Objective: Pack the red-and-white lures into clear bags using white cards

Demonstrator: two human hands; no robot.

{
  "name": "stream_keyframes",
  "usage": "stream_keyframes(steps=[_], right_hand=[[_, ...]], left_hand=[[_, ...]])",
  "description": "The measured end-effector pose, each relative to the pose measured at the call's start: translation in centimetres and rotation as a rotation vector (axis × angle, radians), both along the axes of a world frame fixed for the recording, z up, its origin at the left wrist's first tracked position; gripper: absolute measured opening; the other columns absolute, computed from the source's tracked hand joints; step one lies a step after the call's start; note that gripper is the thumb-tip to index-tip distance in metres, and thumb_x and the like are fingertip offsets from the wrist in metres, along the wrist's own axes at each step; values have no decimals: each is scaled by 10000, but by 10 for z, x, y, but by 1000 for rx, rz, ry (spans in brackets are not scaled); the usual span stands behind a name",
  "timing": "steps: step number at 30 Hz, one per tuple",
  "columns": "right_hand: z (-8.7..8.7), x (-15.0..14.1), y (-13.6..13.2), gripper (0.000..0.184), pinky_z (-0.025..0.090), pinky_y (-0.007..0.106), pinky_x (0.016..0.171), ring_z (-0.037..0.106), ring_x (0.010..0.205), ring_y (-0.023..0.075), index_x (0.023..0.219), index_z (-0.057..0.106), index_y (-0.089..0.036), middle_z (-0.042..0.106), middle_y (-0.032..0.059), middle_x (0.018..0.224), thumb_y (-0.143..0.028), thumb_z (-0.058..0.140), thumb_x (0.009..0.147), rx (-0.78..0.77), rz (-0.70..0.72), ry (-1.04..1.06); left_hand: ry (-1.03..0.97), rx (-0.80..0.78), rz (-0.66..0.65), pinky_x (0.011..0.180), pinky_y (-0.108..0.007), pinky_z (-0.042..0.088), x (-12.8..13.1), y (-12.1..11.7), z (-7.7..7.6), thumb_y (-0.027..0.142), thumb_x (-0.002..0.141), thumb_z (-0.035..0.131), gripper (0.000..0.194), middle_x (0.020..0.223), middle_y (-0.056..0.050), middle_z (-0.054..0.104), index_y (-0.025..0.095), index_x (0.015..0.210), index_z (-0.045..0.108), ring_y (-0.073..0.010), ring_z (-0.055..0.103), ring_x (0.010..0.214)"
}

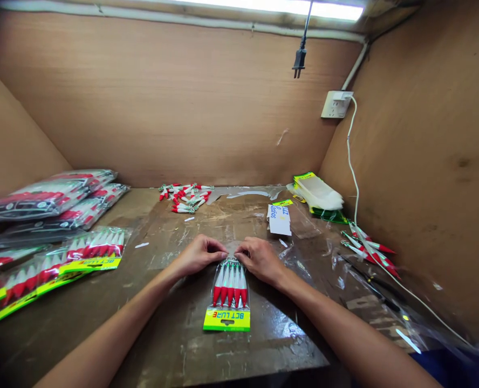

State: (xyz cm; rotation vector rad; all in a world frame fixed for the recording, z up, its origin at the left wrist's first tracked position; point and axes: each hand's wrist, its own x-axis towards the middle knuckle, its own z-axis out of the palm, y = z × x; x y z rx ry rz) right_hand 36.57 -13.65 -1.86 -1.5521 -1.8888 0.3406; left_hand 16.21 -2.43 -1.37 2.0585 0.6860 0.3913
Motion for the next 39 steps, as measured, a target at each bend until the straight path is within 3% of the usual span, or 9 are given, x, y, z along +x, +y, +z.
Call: stream_keyframes(steps=[6, 11, 14, 17, 19, 23, 29, 33, 39], right_hand=[[-4, 7, -2, 166, 473, 282, 785, 664, 860, 191, 983, 752, -202, 738, 45, 948, -236, 651, 856, -113, 71, 201], [-6, 5, -2, 124, 458, 262, 704, 656, 757, 173, 885, 742, -186, 742, 15, 833, -228, 632, 847, -163, 18, 249], [-6, 3, -2, 101, 445, 251, 689, 647, 736, 162, 849, 724, -181, 729, 8, 797, -183, 623, 845, -131, 19, 245], [-7, 2, -5, 89, 437, 250, 709, 638, 761, 157, 838, 701, -177, 711, 14, 813, -132, 624, 842, -34, 42, 187], [-8, 2, -7, 87, 436, 252, 721, 629, 779, 156, 844, 684, -175, 696, 20, 828, -117, 621, 854, 21, 63, 151], [-11, 1, -11, 116, 439, 265, 737, 604, 818, 166, 870, 660, -175, 657, 35, 855, -90, 583, 888, 84, 97, 88], [-14, -1, -14, 285, 457, 295, 759, 568, 871, 187, 1109, 708, -245, 598, 57, 920, -114, 527, 931, 142, 153, -29], [-14, 3, -15, 262, 471, 321, 790, 563, 904, 201, 1111, 730, -276, 596, 68, 946, -174, 592, 914, 174, 213, -33], [-13, 11, -16, 268, 458, 311, 770, 554, 884, 190, 1066, 743, -311, 614, 59, 953, -161, 580, 917, 196, 309, -91]], left_hand=[[3, 91, 63, 700, -263, 445, -8, 3, 0, 366, 803, 649, 259, 806, -53, 758, 158, 868, 789, -192, 637, 743], [12, 83, 34, 711, -261, 452, -10, 7, 2, 391, 817, 650, 277, 814, -57, 753, 147, 862, 773, -186, 644, 751], [36, 43, -21, 674, -251, 461, -10, 6, 5, 449, 792, 689, 332, 812, -57, 743, 135, 879, 749, -177, 643, 728], [37, 57, -26, 707, -266, 484, -9, -3, 9, 449, 664, 817, 480, 918, -70, 744, 144, 1021, 719, -195, 661, 793], [47, 138, -6, 768, -286, 491, -9, -12, 10, 406, 623, 858, 536, 985, -72, 741, 169, 1080, 710, -211, 667, 859], [100, 337, 50, 791, -300, 490, -12, -25, 10, 420, 671, 841, 442, 953, -61, 737, 217, 1052, 748, -223, 665, 867], [-31, 499, -1, 936, -352, 499, -18, -33, -3, 343, 773, 796, 304, 1011, -39, 764, 262, 1062, 753, -235, 647, 1044], [-54, 667, -31, 1028, -426, 476, -25, -45, -10, 319, 898, 668, 224, 1092, -41, 752, 265, 1104, 737, -242, 616, 1161], [42, 908, 46, 982, -459, 491, -32, -65, -13, 281, 954, 582, 198, 1148, -36, 729, 258, 1091, 723, -272, 565, 1214]])
